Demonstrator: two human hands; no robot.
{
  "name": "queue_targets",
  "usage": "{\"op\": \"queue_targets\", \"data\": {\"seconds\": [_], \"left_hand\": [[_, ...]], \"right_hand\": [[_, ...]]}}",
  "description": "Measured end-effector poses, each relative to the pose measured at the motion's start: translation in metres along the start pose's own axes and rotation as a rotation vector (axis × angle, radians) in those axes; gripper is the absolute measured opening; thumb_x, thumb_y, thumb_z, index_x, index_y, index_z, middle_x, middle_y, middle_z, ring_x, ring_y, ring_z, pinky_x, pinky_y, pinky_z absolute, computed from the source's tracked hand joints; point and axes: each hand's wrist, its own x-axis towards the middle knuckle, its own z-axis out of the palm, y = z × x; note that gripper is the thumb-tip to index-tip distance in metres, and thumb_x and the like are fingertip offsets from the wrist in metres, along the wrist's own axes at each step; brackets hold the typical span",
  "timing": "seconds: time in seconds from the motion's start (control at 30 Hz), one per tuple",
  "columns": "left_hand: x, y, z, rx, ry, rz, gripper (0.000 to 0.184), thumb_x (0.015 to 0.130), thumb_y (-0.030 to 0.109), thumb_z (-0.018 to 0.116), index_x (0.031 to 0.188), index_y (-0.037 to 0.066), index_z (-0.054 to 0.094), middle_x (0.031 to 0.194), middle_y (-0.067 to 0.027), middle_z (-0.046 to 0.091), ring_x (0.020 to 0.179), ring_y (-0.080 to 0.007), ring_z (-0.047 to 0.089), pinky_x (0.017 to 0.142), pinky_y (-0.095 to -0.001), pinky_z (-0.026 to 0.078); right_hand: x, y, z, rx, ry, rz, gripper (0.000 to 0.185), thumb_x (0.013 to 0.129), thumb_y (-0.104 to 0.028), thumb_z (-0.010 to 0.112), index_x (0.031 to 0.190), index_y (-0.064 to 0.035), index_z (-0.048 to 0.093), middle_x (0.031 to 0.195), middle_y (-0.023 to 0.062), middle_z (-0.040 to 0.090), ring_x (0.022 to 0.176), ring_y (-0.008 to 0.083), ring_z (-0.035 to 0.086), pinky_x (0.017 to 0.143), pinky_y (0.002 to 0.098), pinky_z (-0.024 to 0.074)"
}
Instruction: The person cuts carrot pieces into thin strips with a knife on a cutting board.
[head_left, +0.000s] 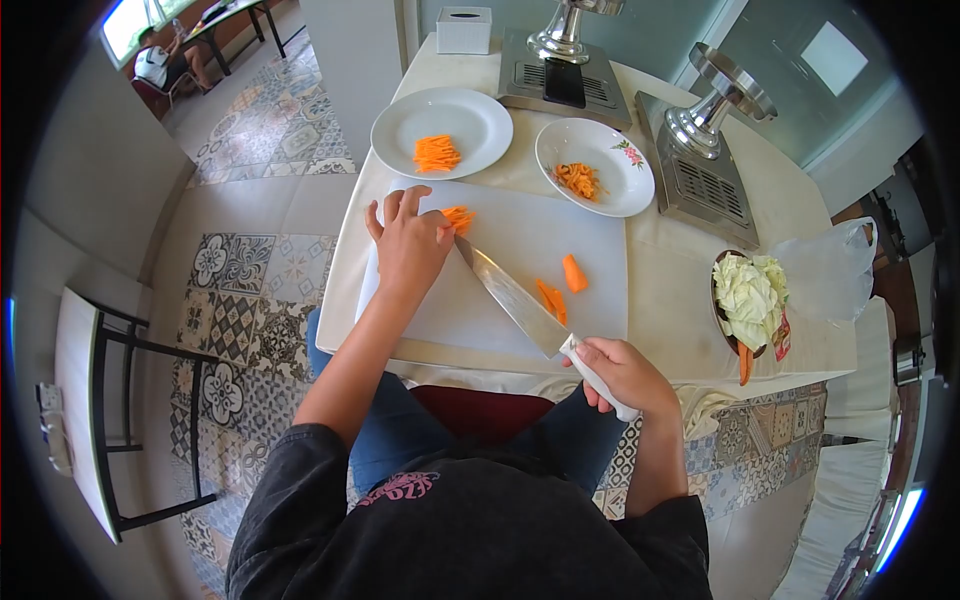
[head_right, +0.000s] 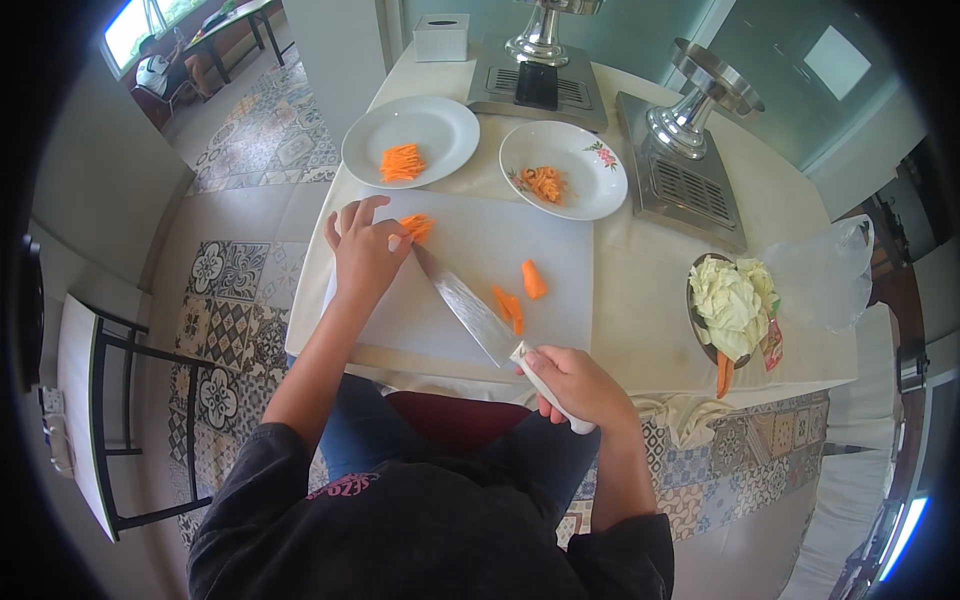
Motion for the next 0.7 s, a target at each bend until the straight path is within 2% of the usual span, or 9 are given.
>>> {"op": "queue_targets", "data": {"seconds": [0.1, 0.2, 0.43, 0.57, 0.7], "left_hand": [[0.001, 0.001, 0.001, 0.014, 0.021, 0.000, 0.007, 0.078, 0.021, 0.077, 0.082, 0.015, 0.077, 0.126, -0.0018, 0.060, 0.129, -0.0254, 0.046, 0.116, -0.0589, 0.018], [0.001, 0.001, 0.003, -0.028, 0.058, 0.017, 0.001, 0.077, 0.015, 0.075, 0.077, 0.014, 0.074, 0.127, -0.0023, 0.058, 0.128, -0.0243, 0.046, 0.115, -0.0597, 0.019], [-0.002, -0.001, 0.006, -0.021, 0.038, 0.059, 0.003, 0.078, 0.014, 0.072, 0.079, 0.012, 0.075, 0.129, -0.0027, 0.059, 0.128, -0.0241, 0.047, 0.114, -0.0608, 0.020], [-0.012, 0.008, -0.003, -0.134, 0.074, 0.078, 0.010, 0.078, 0.014, 0.074, 0.088, 0.012, 0.074, 0.130, -0.0035, 0.059, 0.127, -0.0256, 0.048, 0.112, -0.0533, 0.028], [-0.030, 0.032, -0.010, -0.306, -0.064, 0.235, 0.019, 0.079, 0.014, 0.075, 0.098, 0.014, 0.073, 0.128, -0.0037, 0.059, 0.123, -0.0262, 0.051, 0.109, -0.0476, 0.033]], "right_hand": [[-0.013, 0.003, 0.001, -0.020, 0.020, 0.007, 0.042, 0.107, -0.036, 0.042, 0.111, -0.0013, 0.064, 0.060, 0.0032, 0.058, 0.047, 0.0094, 0.054, 0.048, 0.0246, 0.0438], [-0.034, 0.010, 0.000, 0.001, 0.053, 0.036, 0.041, 0.107, -0.036, 0.043, 0.110, -0.0015, 0.064, 0.061, 0.0027, 0.058, 0.048, 0.0089, 0.054, 0.048, 0.0240, 0.0432], [-0.068, 0.029, 0.004, 0.030, 0.228, 0.029, 0.036, 0.105, -0.032, 0.047, 0.108, -0.0011, 0.065, 0.060, 0.0019, 0.058, 0.048, 0.0080, 0.053, 0.049, 0.0238, 0.0422], [-0.075, 0.044, 0.011, 0.079, 0.369, 0.011, 0.030, 0.104, -0.027, 0.052, 0.105, -0.0005, 0.065, 0.059, 0.0018, 0.057, 0.048, 0.0072, 0.052, 0.049, 0.0236, 0.0414], [-0.084, 0.052, 0.012, 0.095, 0.423, 0.018, 0.026, 0.103, -0.023, 0.053, 0.104, -0.0002, 0.065, 0.059, 0.0013, 0.057, 0.049, 0.0065, 0.051, 0.049, 0.0232, 0.0413]]}}
